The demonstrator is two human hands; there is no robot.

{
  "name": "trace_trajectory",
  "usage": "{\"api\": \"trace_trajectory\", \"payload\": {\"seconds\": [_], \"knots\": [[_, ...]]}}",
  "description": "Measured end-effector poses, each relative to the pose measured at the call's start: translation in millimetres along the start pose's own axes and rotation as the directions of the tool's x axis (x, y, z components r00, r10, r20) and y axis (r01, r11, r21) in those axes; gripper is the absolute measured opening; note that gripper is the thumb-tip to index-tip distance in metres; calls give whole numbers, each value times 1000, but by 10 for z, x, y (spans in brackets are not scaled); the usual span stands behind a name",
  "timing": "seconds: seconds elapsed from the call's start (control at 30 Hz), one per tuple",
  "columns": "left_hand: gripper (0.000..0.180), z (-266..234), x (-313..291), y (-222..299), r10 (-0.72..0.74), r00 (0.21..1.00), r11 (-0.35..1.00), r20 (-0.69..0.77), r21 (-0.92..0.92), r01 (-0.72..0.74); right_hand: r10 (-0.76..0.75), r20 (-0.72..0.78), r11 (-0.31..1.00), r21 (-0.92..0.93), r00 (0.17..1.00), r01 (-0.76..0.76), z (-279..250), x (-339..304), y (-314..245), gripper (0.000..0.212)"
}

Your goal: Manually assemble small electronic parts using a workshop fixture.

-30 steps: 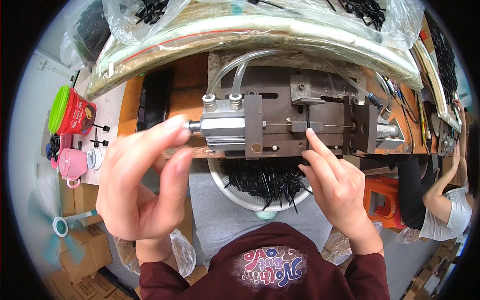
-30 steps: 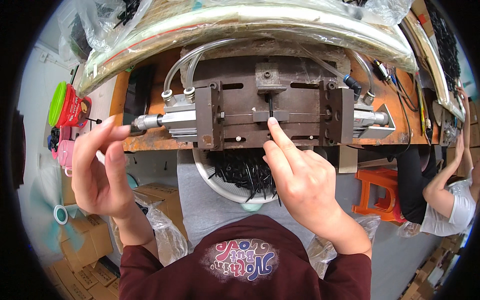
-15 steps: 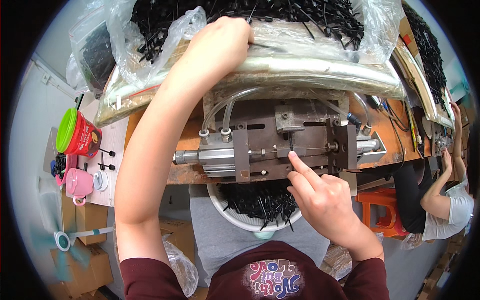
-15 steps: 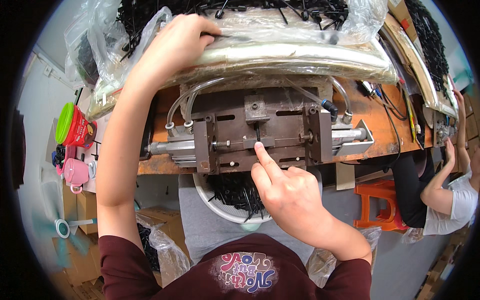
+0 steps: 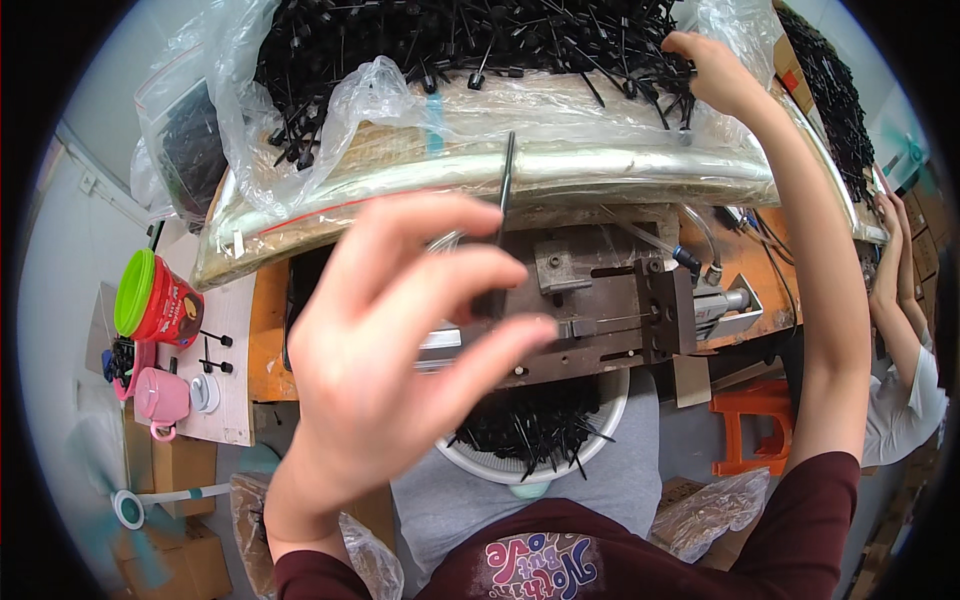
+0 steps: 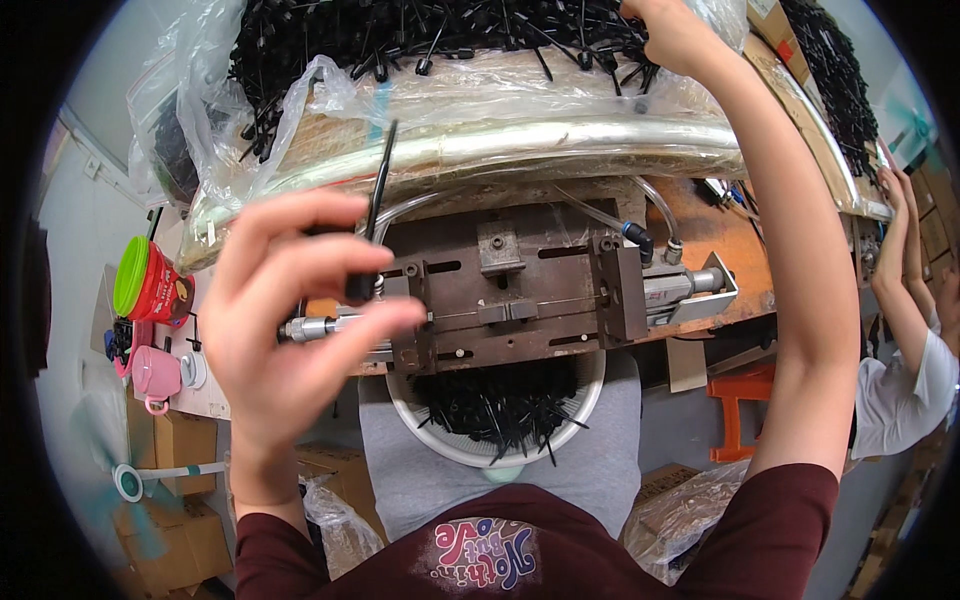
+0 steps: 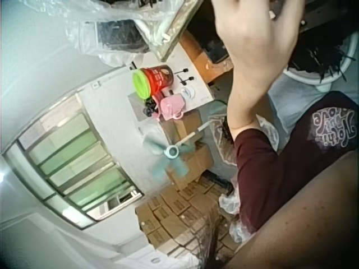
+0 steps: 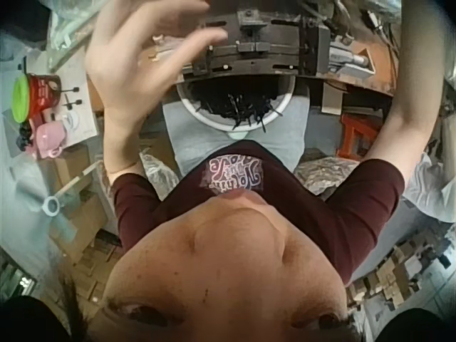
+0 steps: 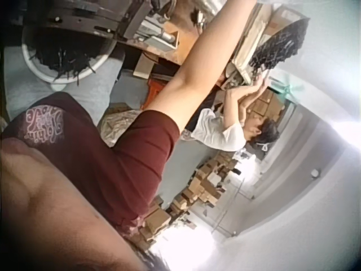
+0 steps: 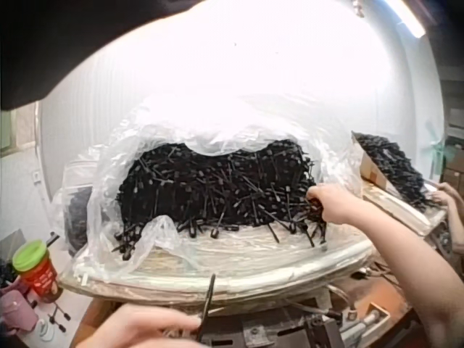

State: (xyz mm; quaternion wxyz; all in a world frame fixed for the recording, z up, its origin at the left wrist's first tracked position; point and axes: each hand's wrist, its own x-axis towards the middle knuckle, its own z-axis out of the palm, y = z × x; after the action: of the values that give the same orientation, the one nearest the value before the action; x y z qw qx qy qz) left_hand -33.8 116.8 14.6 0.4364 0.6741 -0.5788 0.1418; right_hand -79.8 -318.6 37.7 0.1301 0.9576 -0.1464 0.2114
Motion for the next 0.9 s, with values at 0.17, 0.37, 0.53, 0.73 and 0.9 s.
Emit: {"api": "trace_trajectory", "payload": {"seconds": [0.17,0.37,0.53,0.73,0.9], "knots": [[41,1,-345,130,-60,986,980,157,-180,88,53,380,997,-72,924,-27,-7,-1,-145,70],[35,140,-523,147,-84,969,940,234,-303,155,-62,353,976,218,934,-18,-219,-51,-524,58],[30,400,-648,211,-94,966,925,240,-337,174,-94,216,977,206,972,48,-264,-52,-938,40],[28,547,-807,240,-113,966,960,233,-224,166,-65,156,985,166,986,39,-489,-112,-901,27],[29,735,-908,238,-68,985,995,160,-59,79,-167,100,961,239,981,139,-601,-288,-640,21]]}}
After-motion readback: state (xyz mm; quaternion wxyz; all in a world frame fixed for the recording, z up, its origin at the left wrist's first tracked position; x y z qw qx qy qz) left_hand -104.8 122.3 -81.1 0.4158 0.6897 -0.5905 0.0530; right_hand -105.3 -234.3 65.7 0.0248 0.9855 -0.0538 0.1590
